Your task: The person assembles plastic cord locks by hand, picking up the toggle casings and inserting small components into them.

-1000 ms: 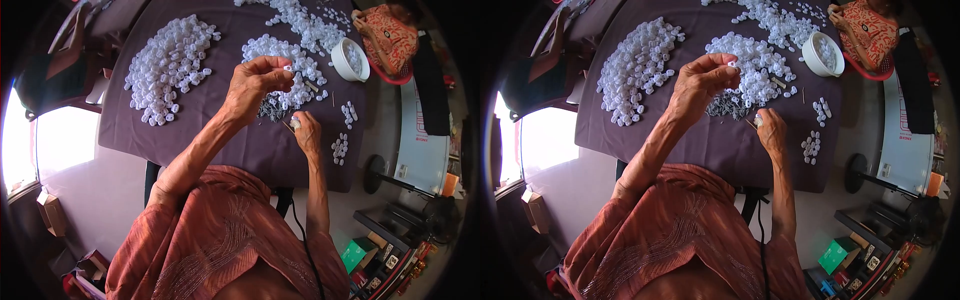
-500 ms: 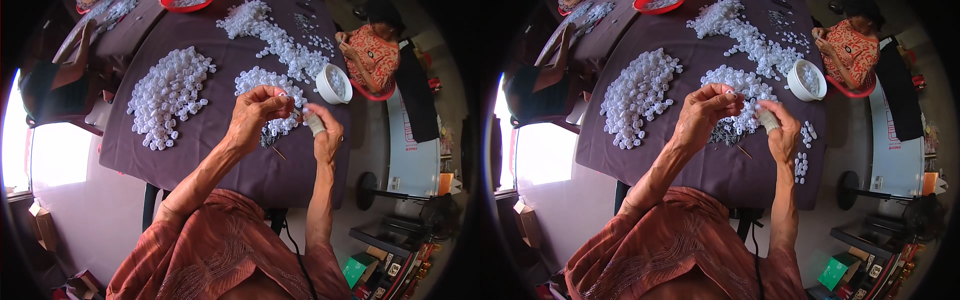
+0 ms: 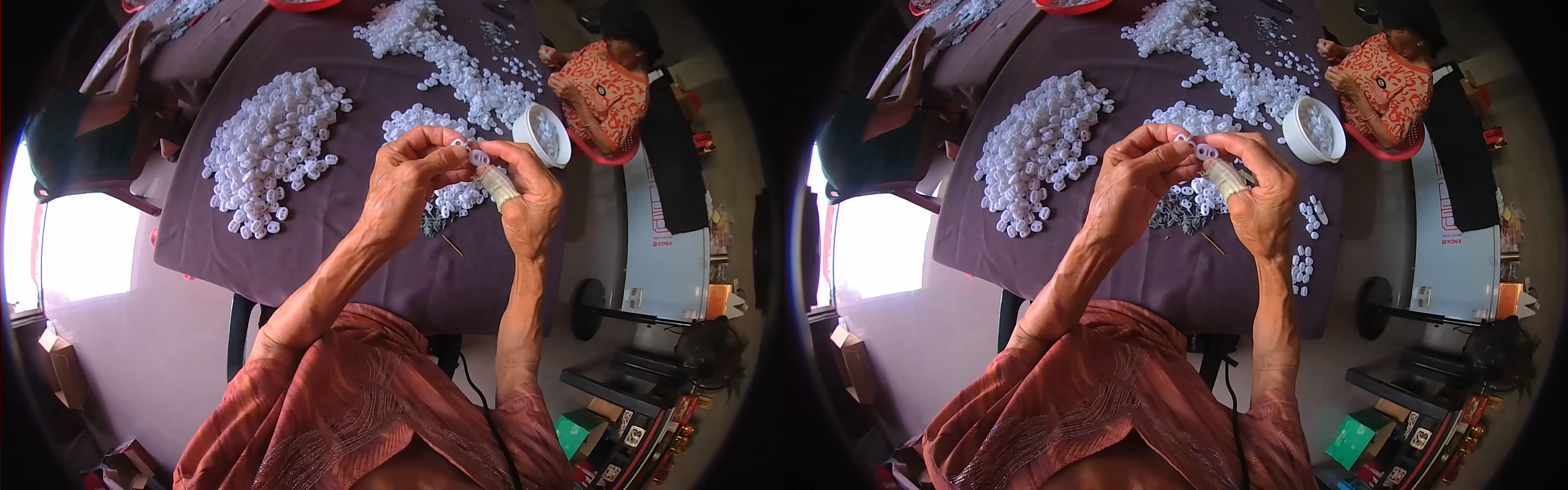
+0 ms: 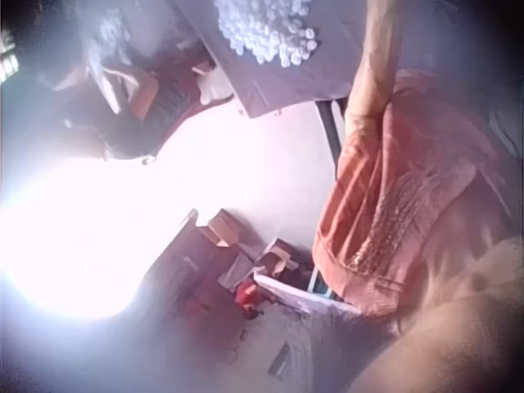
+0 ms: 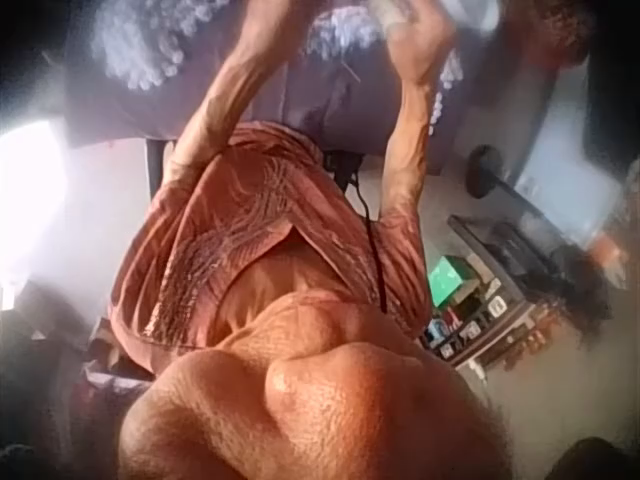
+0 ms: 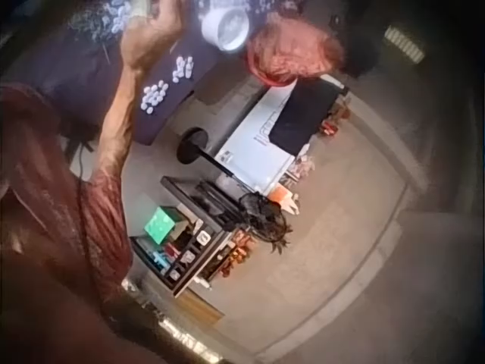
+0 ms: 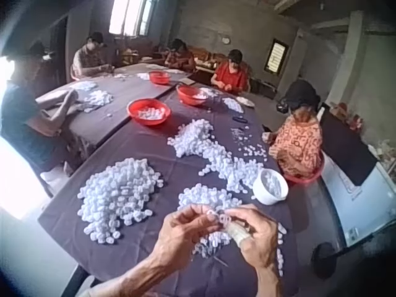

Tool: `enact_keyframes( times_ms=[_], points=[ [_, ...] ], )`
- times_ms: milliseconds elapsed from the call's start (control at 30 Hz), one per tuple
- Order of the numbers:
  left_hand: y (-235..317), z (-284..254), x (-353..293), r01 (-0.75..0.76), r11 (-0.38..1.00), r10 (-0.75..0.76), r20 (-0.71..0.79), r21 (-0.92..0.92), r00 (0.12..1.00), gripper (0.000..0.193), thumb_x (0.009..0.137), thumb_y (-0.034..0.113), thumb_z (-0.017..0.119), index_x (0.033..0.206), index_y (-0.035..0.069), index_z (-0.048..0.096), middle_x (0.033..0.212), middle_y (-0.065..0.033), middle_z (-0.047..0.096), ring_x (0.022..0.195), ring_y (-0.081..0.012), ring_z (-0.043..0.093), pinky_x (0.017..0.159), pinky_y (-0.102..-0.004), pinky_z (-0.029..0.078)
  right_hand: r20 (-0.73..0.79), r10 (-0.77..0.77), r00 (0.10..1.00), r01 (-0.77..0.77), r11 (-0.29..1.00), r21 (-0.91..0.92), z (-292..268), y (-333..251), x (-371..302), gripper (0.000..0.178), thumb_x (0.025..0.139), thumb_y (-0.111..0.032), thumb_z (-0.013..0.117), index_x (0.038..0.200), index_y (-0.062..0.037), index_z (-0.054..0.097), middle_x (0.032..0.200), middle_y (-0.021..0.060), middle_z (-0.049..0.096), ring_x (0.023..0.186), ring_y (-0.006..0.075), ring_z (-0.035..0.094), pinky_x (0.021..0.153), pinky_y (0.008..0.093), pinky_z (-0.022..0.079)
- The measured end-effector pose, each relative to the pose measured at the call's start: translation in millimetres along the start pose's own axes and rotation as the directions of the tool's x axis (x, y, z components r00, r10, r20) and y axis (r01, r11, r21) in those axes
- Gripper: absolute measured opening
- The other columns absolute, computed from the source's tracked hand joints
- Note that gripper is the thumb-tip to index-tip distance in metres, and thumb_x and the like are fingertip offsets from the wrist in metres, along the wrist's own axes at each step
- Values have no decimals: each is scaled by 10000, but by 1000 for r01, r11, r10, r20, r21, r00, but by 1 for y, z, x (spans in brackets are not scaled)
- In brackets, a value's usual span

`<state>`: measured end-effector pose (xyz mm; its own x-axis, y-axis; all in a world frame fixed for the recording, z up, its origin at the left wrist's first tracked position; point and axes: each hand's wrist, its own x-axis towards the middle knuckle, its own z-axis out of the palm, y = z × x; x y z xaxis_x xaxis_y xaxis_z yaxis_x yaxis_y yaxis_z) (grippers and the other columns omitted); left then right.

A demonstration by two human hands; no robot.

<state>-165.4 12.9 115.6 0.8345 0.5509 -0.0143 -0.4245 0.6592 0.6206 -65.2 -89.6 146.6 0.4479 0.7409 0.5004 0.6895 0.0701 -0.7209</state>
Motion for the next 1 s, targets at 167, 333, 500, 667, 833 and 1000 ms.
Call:
enact_keyframes(
  times_ms=[167, 333, 500, 667, 833, 1000],
  points=[
    [0, -4, 2, -11, 1000, 10, -22, -14, 1000, 93, 817, 64, 575, 879, -4, 559, 852, -73, 587, 765, -137, 590, 734, -247, 498, 11, -69, 998, 69, 996, -52, 5, 2, 5, 293, 642, 94, 582, 915, -10, 598, 834, 84, 602, 773, 200, 592, 688, 283, 464],
    [1, -7, 3, -10, 1000, 10, -56, -8, 998, 92, 813, 69, 585, 874, 4, 564, 848, -56, 590, 752, -118, 584, 723, -232, 494, 13, -179, 984, 172, 918, -359, 12, -9, 1, 273, 687, 91, 573, 928, -33, 608, 877, 89, 588, 810, 220, 588, 705, 282, 461],
    [-1, -6, 2, -28, 1000, 28, -56, 10, 998, 103, 790, 75, 606, 856, 6, 568, 833, -55, 590, 756, -125, 578, 726, -245, 484, -17, -185, 983, 165, 912, -377, 15, -9, -1, 265, 673, 82, 594, 912, -32, 602, 867, 90, 584, 814, 239, 588, 696, 302, 464],
    [-1, -4, 2, -29, 999, 31, -76, 19, 997, 102, 786, 78, 610, 850, 9, 571, 822, -48, 591, 746, -117, 573, 726, -241, 478, -20, -244, 969, 207, 859, -468, 20, -5, -4, 269, 672, 84, 587, 914, -34, 589, 861, 95, 574, 810, 257, 586, 692, 318, 466],
    [-5, -7, 3, -36, 999, 39, -73, 34, 997, 96, 784, 73, 609, 847, 9, 573, 836, -53, 594, 749, -110, 569, 719, -233, 470, -16, -236, 972, 203, 866, -457, 25, -2, -10, 283, 660, 105, 564, 906, -33, 581, 850, 109, 565, 780, 279, 580, 686, 322, 465],
    [-3, -1, 3, -27, 1000, 26, -83, -11, 996, 90, 783, 68, 607, 838, 6, 572, 821, -55, 591, 738, -105, 563, 714, -228, 464, -72, -19, 997, 5, 981, -193, 13, 5, -5, 188, 734, 65, 551, 905, -5, 585, 812, 75, 598, 728, 198, 593, 659, 279, 465]
  ],
)
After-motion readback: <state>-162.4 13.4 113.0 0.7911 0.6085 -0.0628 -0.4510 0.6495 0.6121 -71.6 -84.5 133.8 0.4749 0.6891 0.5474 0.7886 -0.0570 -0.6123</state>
